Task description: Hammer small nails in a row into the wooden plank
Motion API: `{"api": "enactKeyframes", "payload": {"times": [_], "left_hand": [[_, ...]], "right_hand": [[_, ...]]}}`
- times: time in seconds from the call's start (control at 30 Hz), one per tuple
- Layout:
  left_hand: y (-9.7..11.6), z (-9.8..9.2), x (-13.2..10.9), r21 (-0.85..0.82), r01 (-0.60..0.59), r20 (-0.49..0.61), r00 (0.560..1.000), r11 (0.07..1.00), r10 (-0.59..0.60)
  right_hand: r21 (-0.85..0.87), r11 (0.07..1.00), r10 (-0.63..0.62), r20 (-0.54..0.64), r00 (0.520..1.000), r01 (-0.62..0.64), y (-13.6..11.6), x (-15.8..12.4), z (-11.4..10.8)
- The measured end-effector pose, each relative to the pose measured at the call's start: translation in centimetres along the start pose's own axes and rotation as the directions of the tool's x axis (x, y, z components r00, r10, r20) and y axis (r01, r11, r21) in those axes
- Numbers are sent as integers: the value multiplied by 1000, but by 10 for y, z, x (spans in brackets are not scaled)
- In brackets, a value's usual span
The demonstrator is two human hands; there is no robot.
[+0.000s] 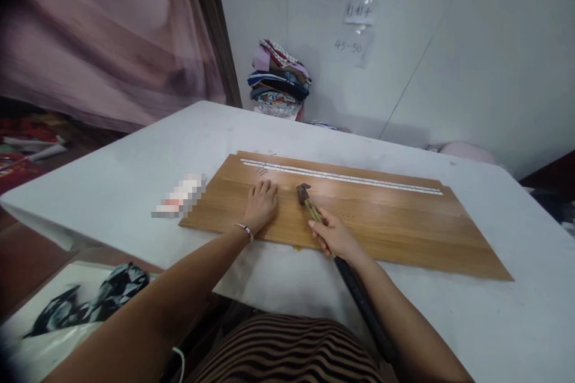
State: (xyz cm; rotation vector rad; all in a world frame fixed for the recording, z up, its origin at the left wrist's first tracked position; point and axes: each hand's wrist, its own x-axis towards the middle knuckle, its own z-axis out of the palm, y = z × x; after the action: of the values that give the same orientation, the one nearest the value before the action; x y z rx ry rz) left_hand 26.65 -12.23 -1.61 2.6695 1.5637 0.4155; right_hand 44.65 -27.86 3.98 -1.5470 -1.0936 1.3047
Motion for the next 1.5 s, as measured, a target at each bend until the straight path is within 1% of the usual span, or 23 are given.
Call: {"api": "enactKeyframes", "payload": {"times": [0.2,0.37,0.6,0.97,1.2,1.5], "left_hand": [[-1,2,0,5,1,-15,1000,1000,-1],[-1,1,0,-18,15,0,1000,1000,-15],[0,0,-1,-38,18,11,1000,999,-18],[-1,0,-1,-21,1,-20,1000,1000,-1],[-1,2,0,-20,11,-17,1000,1000,-12],[-2,4,0,-46,13,-11,1000,999,-13]], "right_hand": [[-11,1000,9,1,1000,-9,2,0,0],[-13,1000,8,6,1000,-8,1,1,0],[-8,999,37,-7,999,-37,-1,0,2],[-14,999,35,-1,999,-35,-1,1,1],[-7,1000,21,-1,1000,-21,3,2,-1],[-15,1000,25,-8,1000,-25,0,2,-1]]}}
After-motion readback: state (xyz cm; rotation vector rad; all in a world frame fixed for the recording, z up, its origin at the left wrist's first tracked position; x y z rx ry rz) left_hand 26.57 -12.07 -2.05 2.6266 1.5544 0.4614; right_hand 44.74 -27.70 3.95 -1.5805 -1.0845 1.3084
